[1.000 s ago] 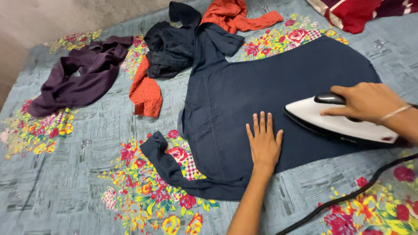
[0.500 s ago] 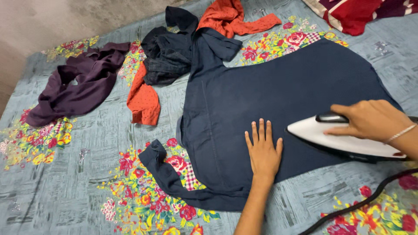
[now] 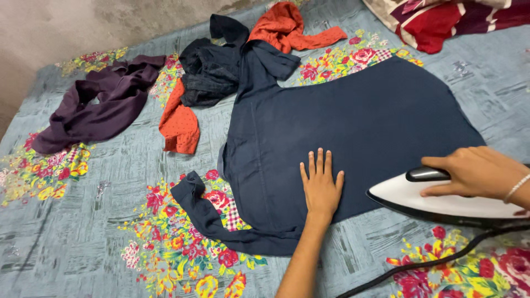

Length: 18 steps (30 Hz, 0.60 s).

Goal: The person irons a dark blue shirt laid out on a bed. They smooth the fabric with one hand while moving the iron with the other, then flip the shirt over to iron the other side.

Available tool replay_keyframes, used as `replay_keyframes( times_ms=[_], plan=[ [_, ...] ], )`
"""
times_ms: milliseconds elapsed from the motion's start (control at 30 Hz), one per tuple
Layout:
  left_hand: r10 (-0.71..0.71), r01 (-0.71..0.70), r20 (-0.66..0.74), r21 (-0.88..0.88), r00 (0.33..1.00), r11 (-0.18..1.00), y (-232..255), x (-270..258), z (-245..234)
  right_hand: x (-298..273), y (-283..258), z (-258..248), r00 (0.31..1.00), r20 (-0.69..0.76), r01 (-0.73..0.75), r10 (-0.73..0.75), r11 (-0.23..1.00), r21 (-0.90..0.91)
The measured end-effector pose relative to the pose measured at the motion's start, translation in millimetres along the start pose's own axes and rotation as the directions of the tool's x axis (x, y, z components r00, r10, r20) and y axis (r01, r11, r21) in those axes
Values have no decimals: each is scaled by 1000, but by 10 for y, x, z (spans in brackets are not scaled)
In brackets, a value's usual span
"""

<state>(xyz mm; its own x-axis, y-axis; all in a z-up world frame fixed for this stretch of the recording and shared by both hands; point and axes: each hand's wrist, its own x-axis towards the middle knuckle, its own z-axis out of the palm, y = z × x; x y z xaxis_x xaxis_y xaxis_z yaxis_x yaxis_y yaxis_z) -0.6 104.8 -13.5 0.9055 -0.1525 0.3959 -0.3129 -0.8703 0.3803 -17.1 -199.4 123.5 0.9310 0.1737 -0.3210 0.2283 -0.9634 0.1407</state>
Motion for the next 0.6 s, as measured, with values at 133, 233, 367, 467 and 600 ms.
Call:
replay_keyframes(
  times_ms=[133, 233, 367, 467, 600],
  plan=[
    [-24, 24, 4, 50, 1000, 998, 33, 16, 57, 73, 282, 49, 985, -30, -169, 168, 985, -28],
    [2, -2, -7, 19, 1000, 1000, 237, 35, 146, 344, 504, -20, 953, -85, -281, 290, 954, 101],
    [95, -96, -16, -127, 995, 987, 668, 34, 281, 666, 519, 4, 922, -247, -293, 297, 955, 54],
    [74, -67, 57, -117, 996, 991, 794, -30, 284, 801, 533, -14, 922, -215, -316, 322, 947, 62],
    [76, -70, 71, -83, 995, 994, 814, -76, 222, 731, 632, 112, 967, -65, -243, 246, 969, 48]
  ],
)
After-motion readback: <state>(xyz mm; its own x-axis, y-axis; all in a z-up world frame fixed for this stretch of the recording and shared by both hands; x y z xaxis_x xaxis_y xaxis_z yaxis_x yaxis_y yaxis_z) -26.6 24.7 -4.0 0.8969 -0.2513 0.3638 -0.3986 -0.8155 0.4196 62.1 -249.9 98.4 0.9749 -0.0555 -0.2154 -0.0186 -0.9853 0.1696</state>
